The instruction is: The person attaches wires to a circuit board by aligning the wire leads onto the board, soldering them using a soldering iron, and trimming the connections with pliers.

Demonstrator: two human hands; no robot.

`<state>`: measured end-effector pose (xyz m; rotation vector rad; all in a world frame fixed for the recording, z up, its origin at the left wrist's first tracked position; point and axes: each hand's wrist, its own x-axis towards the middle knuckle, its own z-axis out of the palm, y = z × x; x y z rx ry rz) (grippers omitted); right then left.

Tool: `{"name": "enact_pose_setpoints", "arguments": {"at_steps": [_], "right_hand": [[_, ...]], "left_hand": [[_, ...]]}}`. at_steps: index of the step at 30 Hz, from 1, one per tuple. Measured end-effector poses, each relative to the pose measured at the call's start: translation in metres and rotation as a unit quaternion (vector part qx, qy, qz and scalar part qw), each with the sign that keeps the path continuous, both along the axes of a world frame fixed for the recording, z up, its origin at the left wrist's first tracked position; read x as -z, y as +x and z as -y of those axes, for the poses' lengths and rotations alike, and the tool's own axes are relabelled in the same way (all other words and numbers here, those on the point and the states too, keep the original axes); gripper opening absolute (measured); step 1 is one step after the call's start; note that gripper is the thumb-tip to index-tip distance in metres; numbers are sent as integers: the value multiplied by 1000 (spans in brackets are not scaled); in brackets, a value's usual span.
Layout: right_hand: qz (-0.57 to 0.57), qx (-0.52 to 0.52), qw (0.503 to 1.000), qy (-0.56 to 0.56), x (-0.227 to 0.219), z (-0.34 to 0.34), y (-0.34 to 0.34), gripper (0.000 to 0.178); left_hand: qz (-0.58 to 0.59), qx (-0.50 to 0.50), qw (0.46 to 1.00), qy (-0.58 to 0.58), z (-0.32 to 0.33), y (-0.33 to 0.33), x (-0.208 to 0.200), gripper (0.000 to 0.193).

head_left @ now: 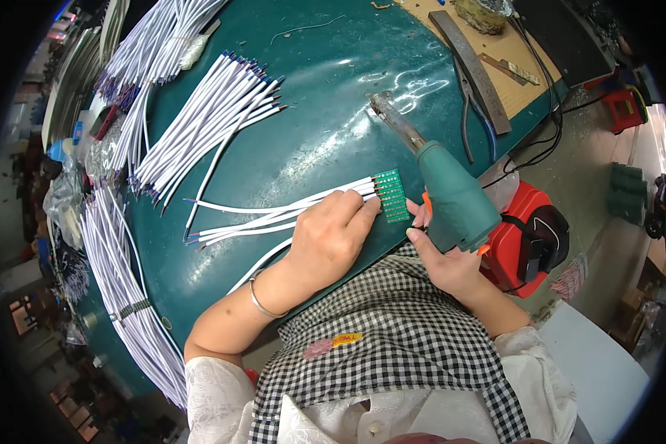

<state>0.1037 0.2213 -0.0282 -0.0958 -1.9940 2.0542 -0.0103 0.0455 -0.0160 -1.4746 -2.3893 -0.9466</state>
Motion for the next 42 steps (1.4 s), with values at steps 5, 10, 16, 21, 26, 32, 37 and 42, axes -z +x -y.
{"name": "enact_pose_setpoints", "arguments": {"at_steps": [5,10,16,21,26,32,37,42], "right_hand": [[18,1,1000,25,4,-1,4,46],[11,3,998,69,-7,-13,11,48],[114,-25,982,-149,-40,-66,61,52],[130,-58,989,-44,-27,-88,101,44],[180,-58,982,14,-15,-93,112,30],[58,-117,978,161,-22,-94,89,43],[43,-86,958,269,-37,-89,70,28],[7,-111,931,347,-46,-93,62,34]], "left_hand": [[-2,-13,1000,2,-2,2,0,34],[-34,7,999,-26,-3,2,-5,36],[-73,12,997,-36,-2,2,-4,29],[-60,1,998,-35,-1,3,-4,35],[-83,5,996,-31,-2,3,-2,29],[-79,7,997,-26,-3,3,-2,29],[-53,3,998,-44,-1,6,-4,37],[-54,7,998,-42,-2,4,-4,37]]}}
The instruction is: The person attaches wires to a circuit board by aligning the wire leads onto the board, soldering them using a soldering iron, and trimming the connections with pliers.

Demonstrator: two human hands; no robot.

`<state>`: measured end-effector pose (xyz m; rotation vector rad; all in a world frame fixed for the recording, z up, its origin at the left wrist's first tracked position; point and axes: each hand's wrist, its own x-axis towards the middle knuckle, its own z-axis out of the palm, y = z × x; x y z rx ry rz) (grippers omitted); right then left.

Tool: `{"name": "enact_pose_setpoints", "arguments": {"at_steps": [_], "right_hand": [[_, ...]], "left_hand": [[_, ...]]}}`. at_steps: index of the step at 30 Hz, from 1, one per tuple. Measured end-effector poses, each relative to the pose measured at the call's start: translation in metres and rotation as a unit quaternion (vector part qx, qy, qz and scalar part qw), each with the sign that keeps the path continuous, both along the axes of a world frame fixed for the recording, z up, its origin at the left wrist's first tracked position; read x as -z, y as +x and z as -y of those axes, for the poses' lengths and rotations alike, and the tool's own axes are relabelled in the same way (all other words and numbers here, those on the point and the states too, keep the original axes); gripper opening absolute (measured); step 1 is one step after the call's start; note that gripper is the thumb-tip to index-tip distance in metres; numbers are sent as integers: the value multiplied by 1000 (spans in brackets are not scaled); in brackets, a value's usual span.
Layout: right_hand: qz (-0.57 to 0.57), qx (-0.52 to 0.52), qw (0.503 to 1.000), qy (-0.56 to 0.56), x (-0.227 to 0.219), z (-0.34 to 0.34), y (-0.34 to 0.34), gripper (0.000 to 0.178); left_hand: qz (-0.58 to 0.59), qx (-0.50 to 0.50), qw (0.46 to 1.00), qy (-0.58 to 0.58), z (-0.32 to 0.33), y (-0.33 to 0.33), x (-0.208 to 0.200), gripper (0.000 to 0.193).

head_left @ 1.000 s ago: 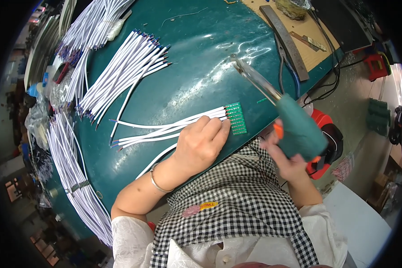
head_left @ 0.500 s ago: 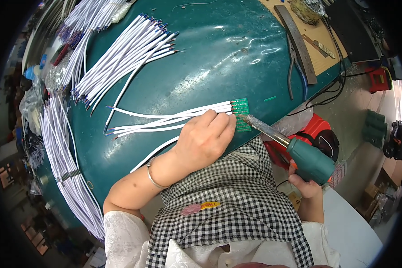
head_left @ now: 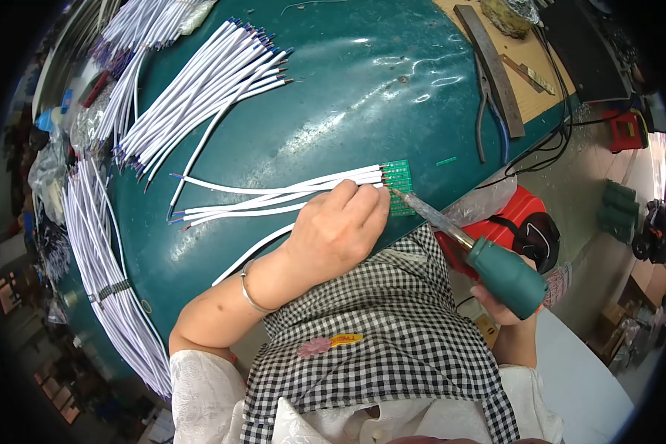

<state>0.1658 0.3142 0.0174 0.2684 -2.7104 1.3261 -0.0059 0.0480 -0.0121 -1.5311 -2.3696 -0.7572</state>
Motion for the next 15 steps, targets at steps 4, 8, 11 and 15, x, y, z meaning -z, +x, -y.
{"name": "enact_pose_setpoints", "arguments": {"at_steps": [4,8,11,15], "right_hand": [[74,127,949,-278,14,-2,28,44],[89,126,890,-430,9,5,22,65],[90,127,885,-438,12,19,10,63],[101,106,899,-414,20,20,9,55]], "left_hand": [[0,0,1000,-5,1,0,-2,36],[0,0,1000,-3,0,1,-2,36],[1,3,1000,8,0,1,-2,37],[2,-1,1000,8,1,2,0,36]]}}
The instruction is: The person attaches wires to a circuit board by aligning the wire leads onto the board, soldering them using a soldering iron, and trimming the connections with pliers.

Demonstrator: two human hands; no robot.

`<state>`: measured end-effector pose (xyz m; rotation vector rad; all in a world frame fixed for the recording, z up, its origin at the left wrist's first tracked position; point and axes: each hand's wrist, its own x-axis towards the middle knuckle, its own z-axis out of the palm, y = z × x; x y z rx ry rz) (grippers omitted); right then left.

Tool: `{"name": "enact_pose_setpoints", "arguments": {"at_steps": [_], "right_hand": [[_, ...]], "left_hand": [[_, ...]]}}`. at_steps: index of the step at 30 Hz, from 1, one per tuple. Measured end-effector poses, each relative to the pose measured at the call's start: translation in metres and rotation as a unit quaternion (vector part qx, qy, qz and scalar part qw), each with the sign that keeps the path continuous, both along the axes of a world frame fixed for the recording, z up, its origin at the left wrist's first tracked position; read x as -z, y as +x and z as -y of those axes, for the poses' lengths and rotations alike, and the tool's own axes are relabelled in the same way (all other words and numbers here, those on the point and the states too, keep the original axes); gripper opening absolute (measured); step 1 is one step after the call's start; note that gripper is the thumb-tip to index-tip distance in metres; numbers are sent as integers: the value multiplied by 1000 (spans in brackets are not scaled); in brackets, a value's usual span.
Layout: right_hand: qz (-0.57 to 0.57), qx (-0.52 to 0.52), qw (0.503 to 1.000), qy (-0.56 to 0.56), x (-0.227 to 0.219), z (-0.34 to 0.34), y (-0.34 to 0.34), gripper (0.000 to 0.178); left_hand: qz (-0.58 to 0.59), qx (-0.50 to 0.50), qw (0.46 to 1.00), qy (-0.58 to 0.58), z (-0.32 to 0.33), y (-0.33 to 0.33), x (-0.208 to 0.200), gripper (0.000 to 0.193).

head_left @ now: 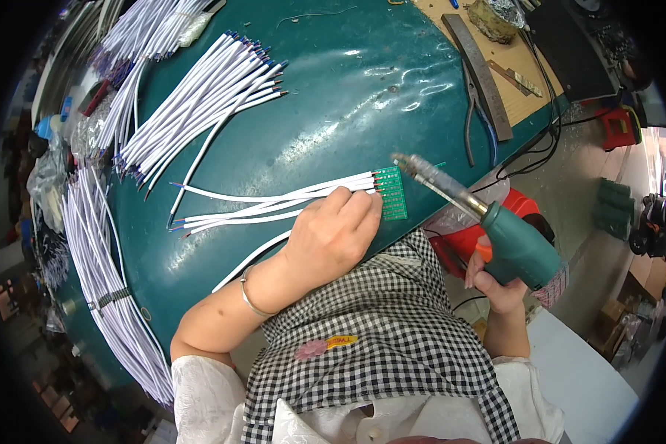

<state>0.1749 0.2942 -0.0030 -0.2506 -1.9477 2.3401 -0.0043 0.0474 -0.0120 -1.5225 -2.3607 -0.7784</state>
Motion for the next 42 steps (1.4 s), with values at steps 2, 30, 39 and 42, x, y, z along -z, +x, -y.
{"name": "enact_pose_setpoints", "arguments": {"at_steps": [2,30,39,42], "right_hand": [[6,-8,1000,24,-1,-5,5,51],[-22,20,1000,-7,-11,5,-14,61],[30,-69,994,73,-7,-16,10,36],[47,-40,987,149,-10,-17,18,29]], "left_hand": [[-1,-4,1000,1,0,0,0,36],[7,2,1000,3,-2,0,0,35],[4,-9,1000,24,0,1,2,32],[3,-6,1000,23,-1,0,2,31]]}}
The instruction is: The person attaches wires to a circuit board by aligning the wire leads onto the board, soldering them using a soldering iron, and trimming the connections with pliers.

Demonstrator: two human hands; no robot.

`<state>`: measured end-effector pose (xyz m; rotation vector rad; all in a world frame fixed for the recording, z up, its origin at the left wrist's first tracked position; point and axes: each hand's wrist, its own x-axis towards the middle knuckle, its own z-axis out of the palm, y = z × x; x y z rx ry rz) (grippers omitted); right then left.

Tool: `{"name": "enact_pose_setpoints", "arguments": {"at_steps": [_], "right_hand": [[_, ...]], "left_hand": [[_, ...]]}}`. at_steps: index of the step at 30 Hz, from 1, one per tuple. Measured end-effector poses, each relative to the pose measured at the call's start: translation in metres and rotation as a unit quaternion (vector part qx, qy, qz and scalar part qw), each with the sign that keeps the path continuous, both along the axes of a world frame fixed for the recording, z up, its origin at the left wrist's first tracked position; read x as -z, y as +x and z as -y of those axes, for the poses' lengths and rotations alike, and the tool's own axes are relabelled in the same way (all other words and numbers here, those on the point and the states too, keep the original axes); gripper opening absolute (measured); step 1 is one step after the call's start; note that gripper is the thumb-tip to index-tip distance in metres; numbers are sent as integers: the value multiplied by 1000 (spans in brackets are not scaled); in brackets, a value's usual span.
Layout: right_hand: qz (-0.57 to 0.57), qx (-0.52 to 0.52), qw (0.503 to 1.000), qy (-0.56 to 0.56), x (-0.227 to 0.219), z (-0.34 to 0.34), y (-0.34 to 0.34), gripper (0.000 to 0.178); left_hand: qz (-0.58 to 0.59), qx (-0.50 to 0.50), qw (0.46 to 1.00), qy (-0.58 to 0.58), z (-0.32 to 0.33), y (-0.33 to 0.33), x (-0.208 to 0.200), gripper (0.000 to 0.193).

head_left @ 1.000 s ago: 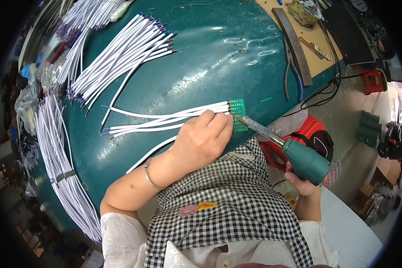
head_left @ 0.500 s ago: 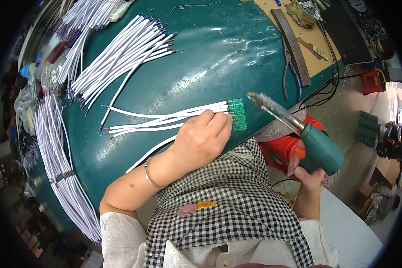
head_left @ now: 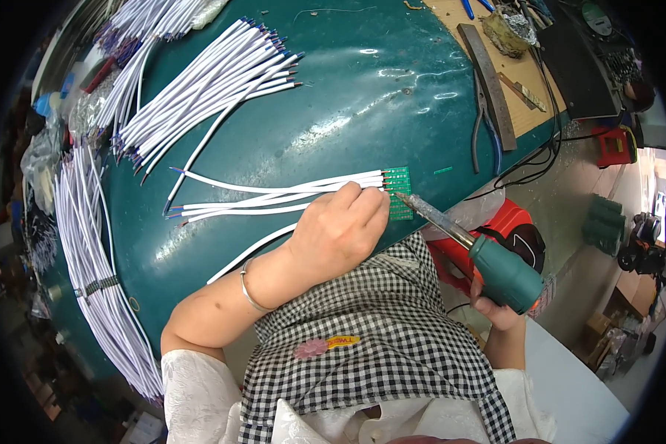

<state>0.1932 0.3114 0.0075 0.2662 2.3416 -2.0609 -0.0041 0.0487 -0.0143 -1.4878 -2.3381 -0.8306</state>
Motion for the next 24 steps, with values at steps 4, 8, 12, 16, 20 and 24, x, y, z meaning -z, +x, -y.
{"name": "enact_pose_setpoints", "arguments": {"at_steps": [4,8,12,16,20,24], "right_hand": [[-1,-13,1000,12,0,-1,-5,28],[-61,-50,993,84,1,-5,-16,24],[-87,-66,985,131,2,-5,-16,20],[-77,-48,993,72,-1,-5,-5,30],[-36,73,987,-141,-6,1,-3,61],[-73,111,979,-152,-11,10,-9,67]], "left_hand": [[-1,-1,1000,-3,0,-1,0,31],[4,-1,1000,-2,0,-1,-1,30],[6,-2,1000,0,-1,-2,0,31],[8,-1,1000,-1,0,0,-2,32],[9,0,1000,-8,0,0,-2,32],[7,0,1000,-12,0,0,-2,31]]}}
